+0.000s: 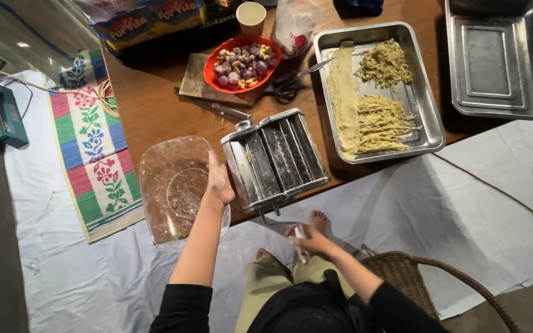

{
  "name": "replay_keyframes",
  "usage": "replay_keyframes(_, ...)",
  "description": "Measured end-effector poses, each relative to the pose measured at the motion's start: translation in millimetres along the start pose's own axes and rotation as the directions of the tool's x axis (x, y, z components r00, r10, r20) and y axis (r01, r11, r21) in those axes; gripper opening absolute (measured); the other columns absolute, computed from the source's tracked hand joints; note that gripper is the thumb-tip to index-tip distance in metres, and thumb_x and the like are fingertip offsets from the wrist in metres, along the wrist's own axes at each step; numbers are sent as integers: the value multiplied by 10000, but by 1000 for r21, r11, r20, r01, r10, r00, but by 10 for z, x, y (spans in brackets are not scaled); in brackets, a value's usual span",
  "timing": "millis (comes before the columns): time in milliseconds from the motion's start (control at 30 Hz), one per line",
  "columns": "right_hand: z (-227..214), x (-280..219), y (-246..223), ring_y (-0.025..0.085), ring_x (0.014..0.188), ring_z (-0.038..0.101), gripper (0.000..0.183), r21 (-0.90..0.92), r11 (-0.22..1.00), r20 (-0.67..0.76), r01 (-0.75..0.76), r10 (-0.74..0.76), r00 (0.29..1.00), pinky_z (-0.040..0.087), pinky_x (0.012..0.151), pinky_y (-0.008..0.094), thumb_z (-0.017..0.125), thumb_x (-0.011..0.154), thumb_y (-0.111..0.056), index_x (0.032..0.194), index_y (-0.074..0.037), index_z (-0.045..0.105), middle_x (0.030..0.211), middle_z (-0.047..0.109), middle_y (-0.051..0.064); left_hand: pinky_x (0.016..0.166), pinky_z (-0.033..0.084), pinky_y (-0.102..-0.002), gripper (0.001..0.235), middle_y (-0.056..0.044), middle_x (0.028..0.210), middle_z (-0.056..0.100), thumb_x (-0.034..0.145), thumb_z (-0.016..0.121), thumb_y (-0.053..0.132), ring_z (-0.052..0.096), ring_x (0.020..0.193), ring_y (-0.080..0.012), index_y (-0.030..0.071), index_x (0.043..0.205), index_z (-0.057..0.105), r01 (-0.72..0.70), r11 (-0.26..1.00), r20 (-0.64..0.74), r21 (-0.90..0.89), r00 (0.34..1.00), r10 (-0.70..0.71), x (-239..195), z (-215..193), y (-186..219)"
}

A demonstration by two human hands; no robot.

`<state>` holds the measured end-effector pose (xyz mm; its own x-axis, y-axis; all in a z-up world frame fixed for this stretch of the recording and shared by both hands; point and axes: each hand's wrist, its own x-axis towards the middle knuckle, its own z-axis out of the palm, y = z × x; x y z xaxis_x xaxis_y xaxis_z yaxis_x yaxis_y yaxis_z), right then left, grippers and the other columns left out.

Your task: The person feeds sheets of dough through a manual pasta machine to cut them into noodles. They repeatedly crank the handle, guide the dough, and place the resulting pasta strands onto a metal tray.

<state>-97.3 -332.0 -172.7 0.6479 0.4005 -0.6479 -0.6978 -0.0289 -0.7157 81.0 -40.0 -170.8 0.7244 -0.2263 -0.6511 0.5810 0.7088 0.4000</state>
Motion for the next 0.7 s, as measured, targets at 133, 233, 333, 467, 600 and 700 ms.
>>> replay_keyframes(133,175,488,573,291,516,698,357,-126,991,154,-43,62,986,593,438,353,606,1023,-281,1314,-96,515,690,637,168,1170,322,-630,1007,-223,1535,471,857,292,901,458,1394,-471,157,1495,523,23,1000,-26,17,999,-23,119,-103,-36)
replay_keyframes(233,493,762,776,268,542,725,328,-165,986,205,-4,38,978,611,467,333,591,1039,-283,1291,-86,522,702,673,148,1180,298,-638,1018,-236,1552,446,858,285,895,438,1406,-486,145,1514,491,21,1000,-17,1,1000,-21,19,-48,-35)
replay_keyframes(333,803,761,660,268,504,714,288,-139,990,213,27,4,977,608,441,354,623,996,-185,1216,-8,566,654,673,156,1179,299,-633,1019,-238,1548,452,867,273,890,436,1405,-490,134,1514,491,-1,1000,-7,2,1000,1,-13,-54,-62)
replay_keyframes(467,979,718,556,310,521,718,337,-101,992,224,-69,90,970,619,448,413,673,971,-142,1253,10,567,673,667,193,1162,341,-607,1020,-247,1497,514,883,227,878,479,1370,-487,107,1465,555,-14,999,-2,46,1000,14,-317,161,-51)
replay_keyframes(600,1281,445,70,224,564,649,259,-158,939,167,-305,330,929,586,537,357,629,1037,-243,1190,-77,502,720,626,116,1210,314,-422,1074,-147,1578,487,827,51,793,442,1461,-296,74,1464,533,13,939,-167,342,985,47,-1050,820,117)
replay_keyframes(700,1408,415,40,236,554,680,296,-189,953,216,-235,274,937,513,472,312,622,1032,-280,1200,-85,476,742,660,110,1265,25,-498,1117,-123,1695,-48,777,43,835,-62,1568,-312,115,1631,78,71,868,-219,491,975,44,-1120,806,126)
